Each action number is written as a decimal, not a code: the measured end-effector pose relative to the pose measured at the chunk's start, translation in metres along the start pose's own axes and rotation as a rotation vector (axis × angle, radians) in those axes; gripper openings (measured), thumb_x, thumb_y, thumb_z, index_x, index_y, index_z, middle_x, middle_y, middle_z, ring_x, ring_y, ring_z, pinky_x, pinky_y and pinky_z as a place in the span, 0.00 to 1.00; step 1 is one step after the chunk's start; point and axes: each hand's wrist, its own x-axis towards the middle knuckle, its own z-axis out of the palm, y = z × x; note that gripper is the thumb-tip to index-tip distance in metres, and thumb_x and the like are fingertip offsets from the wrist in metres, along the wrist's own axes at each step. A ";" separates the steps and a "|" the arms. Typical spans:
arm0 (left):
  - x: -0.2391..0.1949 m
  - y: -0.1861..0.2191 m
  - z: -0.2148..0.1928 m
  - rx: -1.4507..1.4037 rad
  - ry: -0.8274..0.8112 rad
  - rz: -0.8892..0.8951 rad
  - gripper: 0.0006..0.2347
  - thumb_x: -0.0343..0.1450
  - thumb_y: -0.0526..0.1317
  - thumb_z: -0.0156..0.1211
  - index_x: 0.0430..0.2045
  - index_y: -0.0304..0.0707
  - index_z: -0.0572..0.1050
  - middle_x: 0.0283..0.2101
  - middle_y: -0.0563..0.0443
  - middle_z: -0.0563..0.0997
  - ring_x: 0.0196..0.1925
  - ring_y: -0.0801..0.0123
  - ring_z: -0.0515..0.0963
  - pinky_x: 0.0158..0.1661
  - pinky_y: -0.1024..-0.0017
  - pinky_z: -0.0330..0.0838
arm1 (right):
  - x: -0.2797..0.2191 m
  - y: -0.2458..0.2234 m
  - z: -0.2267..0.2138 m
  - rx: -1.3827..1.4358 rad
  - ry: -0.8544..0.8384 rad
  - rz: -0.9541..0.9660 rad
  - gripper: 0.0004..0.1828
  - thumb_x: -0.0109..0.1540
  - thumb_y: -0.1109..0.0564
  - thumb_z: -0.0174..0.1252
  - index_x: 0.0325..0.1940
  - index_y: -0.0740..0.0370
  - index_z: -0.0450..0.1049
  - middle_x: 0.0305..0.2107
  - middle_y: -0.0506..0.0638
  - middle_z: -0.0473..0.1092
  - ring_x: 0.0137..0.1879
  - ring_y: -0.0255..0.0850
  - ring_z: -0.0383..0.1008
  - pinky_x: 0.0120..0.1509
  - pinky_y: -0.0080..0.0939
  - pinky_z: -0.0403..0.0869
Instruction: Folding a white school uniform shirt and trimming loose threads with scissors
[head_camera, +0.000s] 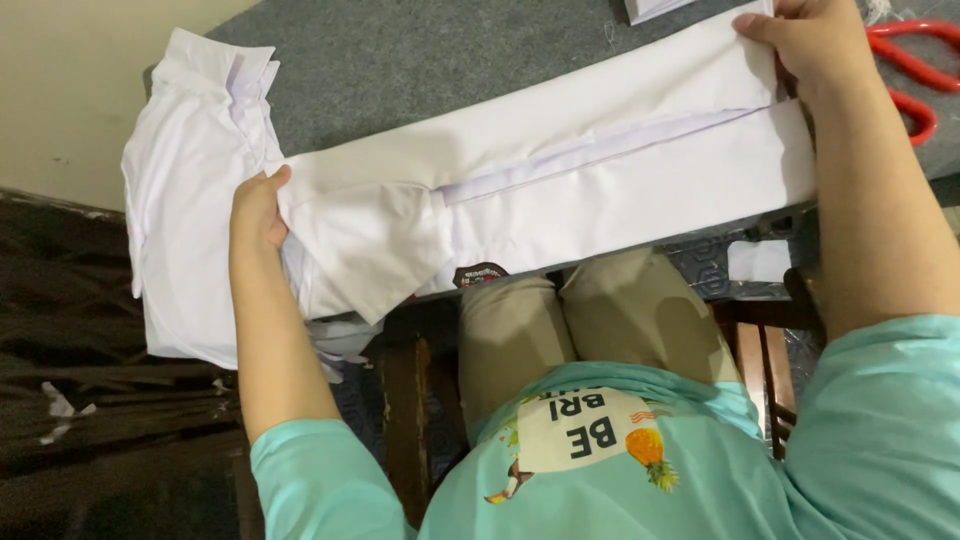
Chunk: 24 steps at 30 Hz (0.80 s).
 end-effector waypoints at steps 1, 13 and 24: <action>0.000 -0.003 0.001 -0.023 -0.041 0.096 0.09 0.71 0.33 0.61 0.44 0.35 0.78 0.41 0.43 0.85 0.41 0.60 0.86 0.45 0.63 0.84 | 0.004 0.005 -0.001 -0.023 0.037 -0.015 0.12 0.69 0.44 0.70 0.50 0.49 0.77 0.44 0.42 0.78 0.43 0.36 0.77 0.38 0.41 0.73; -0.044 0.007 0.024 -0.001 -0.108 0.214 0.07 0.70 0.32 0.61 0.41 0.40 0.77 0.40 0.49 0.85 0.40 0.68 0.86 0.42 0.71 0.85 | 0.021 0.018 0.002 -0.203 -0.058 -0.534 0.11 0.80 0.58 0.59 0.62 0.69 0.72 0.52 0.59 0.72 0.57 0.50 0.70 0.52 0.53 0.67; -0.027 -0.031 0.019 0.157 -0.052 0.635 0.11 0.72 0.29 0.56 0.48 0.37 0.73 0.47 0.48 0.85 0.46 0.73 0.83 0.51 0.76 0.76 | 0.054 0.090 0.012 -0.514 0.171 -0.472 0.15 0.81 0.59 0.65 0.45 0.63 0.67 0.33 0.54 0.62 0.37 0.49 0.63 0.37 0.56 0.61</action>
